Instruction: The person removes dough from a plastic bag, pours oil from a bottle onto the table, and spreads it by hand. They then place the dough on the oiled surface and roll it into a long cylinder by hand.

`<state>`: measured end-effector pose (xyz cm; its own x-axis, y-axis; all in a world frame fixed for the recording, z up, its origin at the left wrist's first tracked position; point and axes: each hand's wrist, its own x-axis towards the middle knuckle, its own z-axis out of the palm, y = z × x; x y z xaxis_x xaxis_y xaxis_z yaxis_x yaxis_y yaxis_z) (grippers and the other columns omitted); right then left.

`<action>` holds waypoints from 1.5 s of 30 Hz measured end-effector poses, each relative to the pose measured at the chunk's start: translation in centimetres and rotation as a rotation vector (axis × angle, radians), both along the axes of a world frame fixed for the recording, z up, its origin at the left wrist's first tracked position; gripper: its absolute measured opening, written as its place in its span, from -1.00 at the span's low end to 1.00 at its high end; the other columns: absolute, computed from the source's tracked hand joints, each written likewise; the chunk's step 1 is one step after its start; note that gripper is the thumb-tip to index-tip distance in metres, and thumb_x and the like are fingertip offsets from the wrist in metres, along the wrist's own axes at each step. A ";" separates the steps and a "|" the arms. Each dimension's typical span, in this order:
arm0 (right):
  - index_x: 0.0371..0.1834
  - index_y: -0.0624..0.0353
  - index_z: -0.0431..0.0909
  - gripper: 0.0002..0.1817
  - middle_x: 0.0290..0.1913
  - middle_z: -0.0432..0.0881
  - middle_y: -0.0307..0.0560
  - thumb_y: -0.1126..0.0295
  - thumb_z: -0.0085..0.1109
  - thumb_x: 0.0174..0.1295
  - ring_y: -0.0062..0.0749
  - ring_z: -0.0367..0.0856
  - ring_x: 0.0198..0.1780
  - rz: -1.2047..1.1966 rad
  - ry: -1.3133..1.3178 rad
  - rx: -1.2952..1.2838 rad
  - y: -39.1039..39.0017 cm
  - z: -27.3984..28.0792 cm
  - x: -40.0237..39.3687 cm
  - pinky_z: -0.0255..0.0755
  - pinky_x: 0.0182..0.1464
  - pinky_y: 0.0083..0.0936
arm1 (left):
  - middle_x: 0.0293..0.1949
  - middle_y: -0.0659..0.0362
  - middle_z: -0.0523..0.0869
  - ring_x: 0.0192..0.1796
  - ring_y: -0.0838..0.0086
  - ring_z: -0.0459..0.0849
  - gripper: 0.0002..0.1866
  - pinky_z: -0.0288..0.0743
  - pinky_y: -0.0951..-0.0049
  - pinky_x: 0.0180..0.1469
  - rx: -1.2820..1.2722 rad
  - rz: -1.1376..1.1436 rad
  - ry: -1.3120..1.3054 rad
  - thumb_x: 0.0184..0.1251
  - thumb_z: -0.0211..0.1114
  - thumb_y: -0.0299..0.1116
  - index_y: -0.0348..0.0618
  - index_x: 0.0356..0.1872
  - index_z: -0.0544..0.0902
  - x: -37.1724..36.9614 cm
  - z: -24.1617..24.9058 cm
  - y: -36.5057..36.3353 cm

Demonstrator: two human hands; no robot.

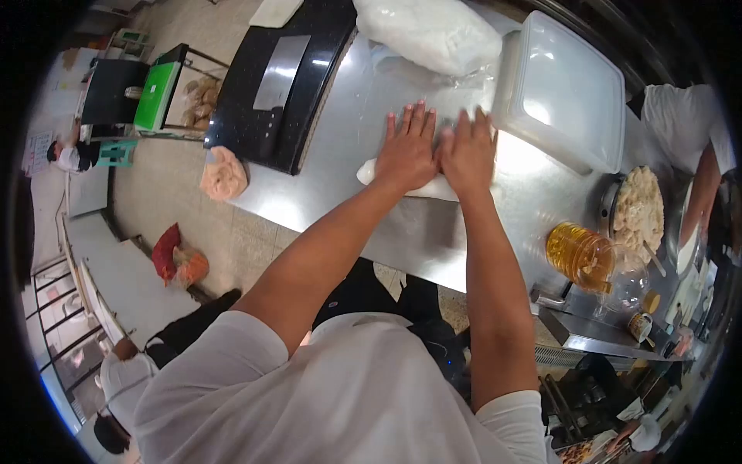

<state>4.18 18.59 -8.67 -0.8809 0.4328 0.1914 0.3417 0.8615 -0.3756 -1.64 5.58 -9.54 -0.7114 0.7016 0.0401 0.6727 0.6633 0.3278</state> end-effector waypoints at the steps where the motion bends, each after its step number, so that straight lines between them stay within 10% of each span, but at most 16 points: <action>1: 0.46 0.26 0.39 -0.41 0.50 0.31 0.41 0.11 -0.02 0.51 0.33 0.19 0.55 0.075 0.105 -0.133 -0.9 0.7 -1.1 0.04 0.57 0.14 | 0.63 -0.14 0.13 0.68 0.04 0.02 -0.25 -0.23 -0.18 0.65 -0.001 -0.021 0.013 0.49 0.04 -0.02 -0.25 0.58 0.21 0.7 0.6 -0.5; 3: 0.46 0.30 0.38 -0.44 0.50 0.34 0.36 0.17 0.00 0.52 0.29 0.28 0.51 0.291 0.288 -0.401 -5.3 0.7 0.8 0.12 0.57 -0.07 | 0.62 -0.16 0.14 0.67 0.03 0.03 -0.22 -0.22 -0.12 0.66 0.071 0.045 -0.180 0.45 0.08 -0.04 -0.28 0.58 0.20 4.7 -0.6 -3.1; 10: 0.59 0.13 0.27 -0.28 0.59 0.26 0.20 -0.03 -0.02 0.47 0.21 0.15 0.62 0.419 -0.085 -0.403 -11.6 0.6 16.3 -0.09 0.59 0.21 | 0.63 -0.16 0.12 0.67 0.02 0.03 -0.25 -0.19 0.03 0.68 -0.005 -0.190 -0.282 0.47 0.00 -0.15 -0.28 0.61 0.12 15.8 1.6 -12.7; 16: 0.59 -0.06 0.30 -0.31 0.61 0.19 0.22 -0.10 -0.05 0.47 0.24 0.06 0.64 0.158 -0.132 -0.009 -5.5 -2.9 6.8 -0.16 0.59 0.28 | 0.62 -0.14 0.16 0.66 -0.07 0.06 -0.33 -0.18 -0.25 0.62 -0.146 -0.136 -0.073 0.52 -0.06 -0.13 -0.20 0.57 0.26 5.2 -0.6 -5.3; 20: 0.46 0.26 0.40 -0.36 0.55 0.25 0.34 0.00 -0.09 0.52 0.28 0.16 0.58 0.114 -0.014 -0.016 -0.8 -0.7 -1.1 -0.01 0.57 0.18 | 0.64 -0.12 0.09 0.68 -0.01 -0.01 -0.31 -0.24 -0.19 0.64 -0.084 0.018 -0.013 0.54 -0.08 -0.08 -0.19 0.60 0.19 0.8 -1.1 -0.6; 29: 0.63 0.07 0.20 -0.25 0.60 0.21 0.24 -0.04 0.00 0.46 0.22 0.13 0.62 0.288 -0.193 -0.333 -12.6 1.2 17.8 -0.06 0.56 0.29 | 0.58 -0.16 0.24 0.63 -0.11 0.14 -0.31 -0.07 -0.14 0.62 0.105 -0.271 -0.267 0.48 0.05 -0.11 -0.22 0.56 0.30 14.5 1.7 -13.3; 39: 0.56 0.03 0.32 -0.31 0.61 0.16 0.29 -0.12 -0.10 0.50 0.27 0.04 0.63 -0.062 -0.132 0.084 -1.9 -0.7 2.3 -0.11 0.58 0.30 | 0.56 -0.14 0.31 0.60 -0.23 0.13 -0.34 -0.09 -0.26 0.59 0.015 0.001 0.070 0.47 0.05 0.06 -0.05 0.49 0.45 0.0 0.0 -1.3; 45: 0.57 -0.08 0.34 -0.31 0.63 0.17 0.17 -0.07 0.08 0.42 0.29 0.12 0.61 0.225 -0.203 -0.003 -8.1 -1.0 15.1 -0.01 0.54 0.33 | 0.55 -0.28 0.25 0.61 -0.19 0.16 -0.16 -0.07 -0.16 0.61 -0.116 -0.152 -0.089 0.48 0.11 0.17 -0.32 0.53 0.30 7.8 1.0 -12.6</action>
<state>19.30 10.49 -9.70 -0.9748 0.2229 0.0009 0.2107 0.9230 -0.3220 6.21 -6.97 -8.49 -0.5943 0.7973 -0.1052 0.7395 0.5932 0.3181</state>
